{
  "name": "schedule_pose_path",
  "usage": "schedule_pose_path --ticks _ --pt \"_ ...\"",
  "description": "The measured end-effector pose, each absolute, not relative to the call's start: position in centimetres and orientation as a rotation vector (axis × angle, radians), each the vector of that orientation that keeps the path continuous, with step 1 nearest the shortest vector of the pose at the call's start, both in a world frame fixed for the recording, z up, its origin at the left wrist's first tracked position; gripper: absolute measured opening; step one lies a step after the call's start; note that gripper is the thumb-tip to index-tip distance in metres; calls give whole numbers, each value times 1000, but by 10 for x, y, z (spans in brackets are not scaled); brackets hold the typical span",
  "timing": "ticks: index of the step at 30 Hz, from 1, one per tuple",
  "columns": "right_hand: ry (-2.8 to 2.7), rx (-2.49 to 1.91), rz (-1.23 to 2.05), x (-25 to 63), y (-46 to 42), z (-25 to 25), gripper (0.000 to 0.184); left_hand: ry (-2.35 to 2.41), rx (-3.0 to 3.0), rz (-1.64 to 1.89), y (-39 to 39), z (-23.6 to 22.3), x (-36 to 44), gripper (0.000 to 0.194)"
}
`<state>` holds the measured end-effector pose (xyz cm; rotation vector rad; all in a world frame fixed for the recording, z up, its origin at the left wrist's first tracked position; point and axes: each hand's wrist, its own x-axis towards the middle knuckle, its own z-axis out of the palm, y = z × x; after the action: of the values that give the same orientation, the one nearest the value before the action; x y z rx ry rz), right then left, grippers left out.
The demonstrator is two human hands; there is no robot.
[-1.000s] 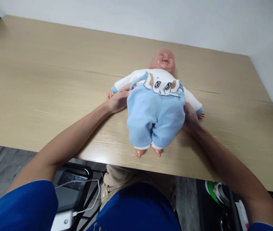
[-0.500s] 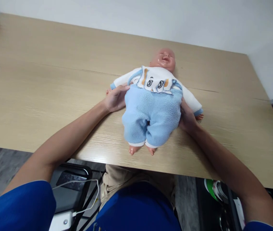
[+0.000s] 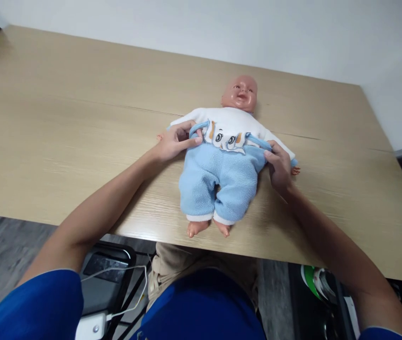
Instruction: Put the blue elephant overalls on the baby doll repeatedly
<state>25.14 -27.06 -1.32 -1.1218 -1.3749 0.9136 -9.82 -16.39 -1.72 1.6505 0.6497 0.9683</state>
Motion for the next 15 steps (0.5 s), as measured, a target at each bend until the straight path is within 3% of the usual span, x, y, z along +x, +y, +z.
schedule_pose_path --ticks 6,15 --pt "-1353 -1065 816 252 -245 -11 49 592 1595 1110 -154 3 -81 59" --pt "-1480 -1381 868 266 -243 -32 63 802 1615 1046 -140 -43 -84 71"
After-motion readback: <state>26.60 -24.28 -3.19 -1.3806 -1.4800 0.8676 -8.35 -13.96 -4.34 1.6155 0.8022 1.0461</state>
